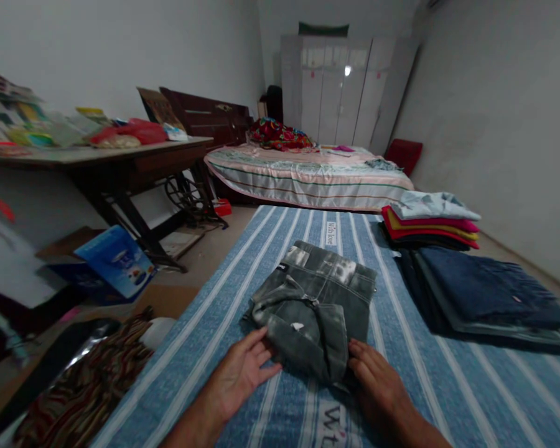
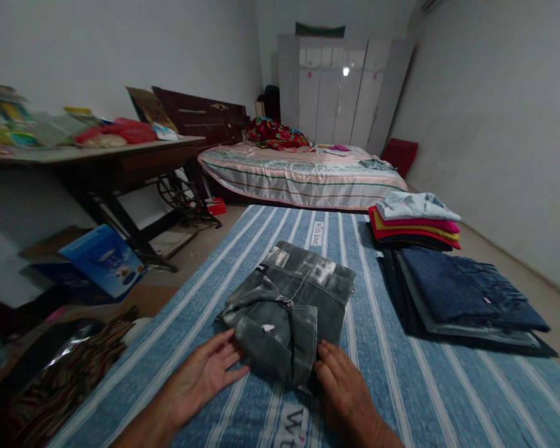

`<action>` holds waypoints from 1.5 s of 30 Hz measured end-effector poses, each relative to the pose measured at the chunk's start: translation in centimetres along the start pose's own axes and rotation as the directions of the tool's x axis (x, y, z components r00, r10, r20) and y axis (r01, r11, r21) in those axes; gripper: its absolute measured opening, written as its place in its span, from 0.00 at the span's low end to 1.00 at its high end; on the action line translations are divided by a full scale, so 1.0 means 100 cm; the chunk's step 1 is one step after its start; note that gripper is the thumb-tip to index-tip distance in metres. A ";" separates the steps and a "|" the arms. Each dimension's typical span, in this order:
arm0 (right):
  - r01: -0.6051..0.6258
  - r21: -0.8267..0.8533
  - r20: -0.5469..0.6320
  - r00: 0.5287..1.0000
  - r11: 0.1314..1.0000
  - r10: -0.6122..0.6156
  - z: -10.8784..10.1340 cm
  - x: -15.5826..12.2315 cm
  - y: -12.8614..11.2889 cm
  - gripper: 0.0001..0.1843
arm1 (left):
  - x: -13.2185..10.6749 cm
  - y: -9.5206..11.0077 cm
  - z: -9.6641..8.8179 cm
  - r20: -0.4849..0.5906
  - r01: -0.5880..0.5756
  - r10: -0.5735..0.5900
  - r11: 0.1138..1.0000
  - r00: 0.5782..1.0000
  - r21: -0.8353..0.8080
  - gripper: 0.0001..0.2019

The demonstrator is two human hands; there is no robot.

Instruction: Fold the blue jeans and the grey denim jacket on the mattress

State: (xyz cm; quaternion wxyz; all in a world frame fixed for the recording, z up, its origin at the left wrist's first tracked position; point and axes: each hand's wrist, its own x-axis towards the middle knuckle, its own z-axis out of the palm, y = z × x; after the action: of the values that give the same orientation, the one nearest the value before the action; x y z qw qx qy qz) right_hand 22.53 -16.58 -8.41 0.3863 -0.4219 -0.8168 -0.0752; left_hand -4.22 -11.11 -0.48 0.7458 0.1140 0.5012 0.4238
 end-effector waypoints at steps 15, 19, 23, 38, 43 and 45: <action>-0.626 0.231 0.456 0.746 0.745 0.485 -0.048 0.139 0.125 0.15 | 0.010 -0.028 0.015 -0.052 -0.007 0.005 0.999 0.999 -0.039 0.12; -0.691 0.071 0.434 0.671 0.719 0.602 -0.001 0.188 0.165 0.15 | 0.009 -0.033 0.019 -0.052 -0.028 0.022 0.992 0.998 -0.125 0.14; -0.734 0.062 0.563 0.585 0.676 0.583 0.040 0.223 0.177 0.19 | 0.010 -0.036 0.026 -0.056 -0.028 0.017 0.978 0.998 -0.204 0.19; -0.925 0.149 0.765 0.332 0.349 0.552 0.057 0.225 0.171 0.21 | 0.023 -0.029 0.032 -0.159 -0.127 0.095 0.971 0.983 -0.201 0.11; -0.948 0.212 0.704 0.317 0.238 0.635 0.007 0.205 0.150 0.24 | 0.022 0.041 0.026 -0.099 -0.229 0.240 0.967 0.966 0.111 0.12; -0.947 0.274 0.685 0.314 0.166 0.658 -0.012 0.183 0.130 0.24 | 0.020 0.087 0.029 0.004 -0.278 0.290 0.912 0.957 0.301 0.13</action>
State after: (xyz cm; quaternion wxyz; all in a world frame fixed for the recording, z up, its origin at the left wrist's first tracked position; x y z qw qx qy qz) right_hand 26.63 2.69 2.47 0.2975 -0.6392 -0.4762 0.5254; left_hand -6.00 -3.49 4.75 0.6400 0.2882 0.5528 0.4492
